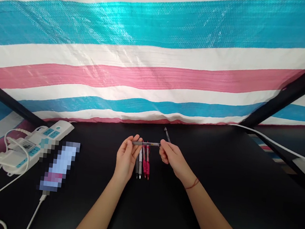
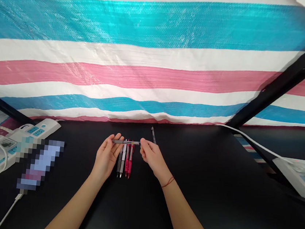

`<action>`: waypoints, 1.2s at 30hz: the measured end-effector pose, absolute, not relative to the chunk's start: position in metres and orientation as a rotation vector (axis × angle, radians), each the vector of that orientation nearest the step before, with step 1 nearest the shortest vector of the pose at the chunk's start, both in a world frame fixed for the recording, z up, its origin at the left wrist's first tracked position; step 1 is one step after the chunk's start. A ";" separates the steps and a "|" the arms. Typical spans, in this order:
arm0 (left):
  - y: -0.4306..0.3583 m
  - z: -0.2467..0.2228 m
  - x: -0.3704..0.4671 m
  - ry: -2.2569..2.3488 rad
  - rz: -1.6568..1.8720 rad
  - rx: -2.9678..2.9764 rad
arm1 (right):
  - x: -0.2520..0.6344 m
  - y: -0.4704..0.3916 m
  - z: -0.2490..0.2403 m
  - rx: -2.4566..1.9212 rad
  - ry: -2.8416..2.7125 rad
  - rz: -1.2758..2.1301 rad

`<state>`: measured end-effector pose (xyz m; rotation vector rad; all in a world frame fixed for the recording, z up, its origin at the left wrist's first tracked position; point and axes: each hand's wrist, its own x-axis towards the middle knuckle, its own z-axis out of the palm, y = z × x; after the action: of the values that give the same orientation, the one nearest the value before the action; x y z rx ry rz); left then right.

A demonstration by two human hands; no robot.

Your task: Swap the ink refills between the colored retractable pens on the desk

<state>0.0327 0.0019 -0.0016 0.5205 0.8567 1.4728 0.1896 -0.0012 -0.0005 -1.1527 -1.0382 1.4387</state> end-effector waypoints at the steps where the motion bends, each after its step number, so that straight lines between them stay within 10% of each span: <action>1: 0.002 -0.001 0.032 0.839 1.473 0.521 | 0.190 -0.001 -0.001 -1.144 -1.019 1.458; 9: 0.004 0.001 0.026 0.877 1.514 0.543 | 0.190 -0.004 -0.001 -1.107 -1.187 1.626; 20: 0.007 0.003 0.020 0.956 1.579 0.501 | 0.177 -0.009 -0.007 -1.217 -1.676 0.706; 29: 0.007 0.003 0.020 0.889 1.569 0.544 | 0.178 -0.005 -0.010 -1.183 -1.335 1.307; 36: 0.007 0.003 0.024 0.901 1.581 0.448 | 0.177 -0.004 -0.015 -1.150 -1.278 1.141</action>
<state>0.0235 0.0066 0.0031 0.4482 0.9013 1.5807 0.1774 -0.0042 -0.0154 -1.1501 -1.2776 1.1415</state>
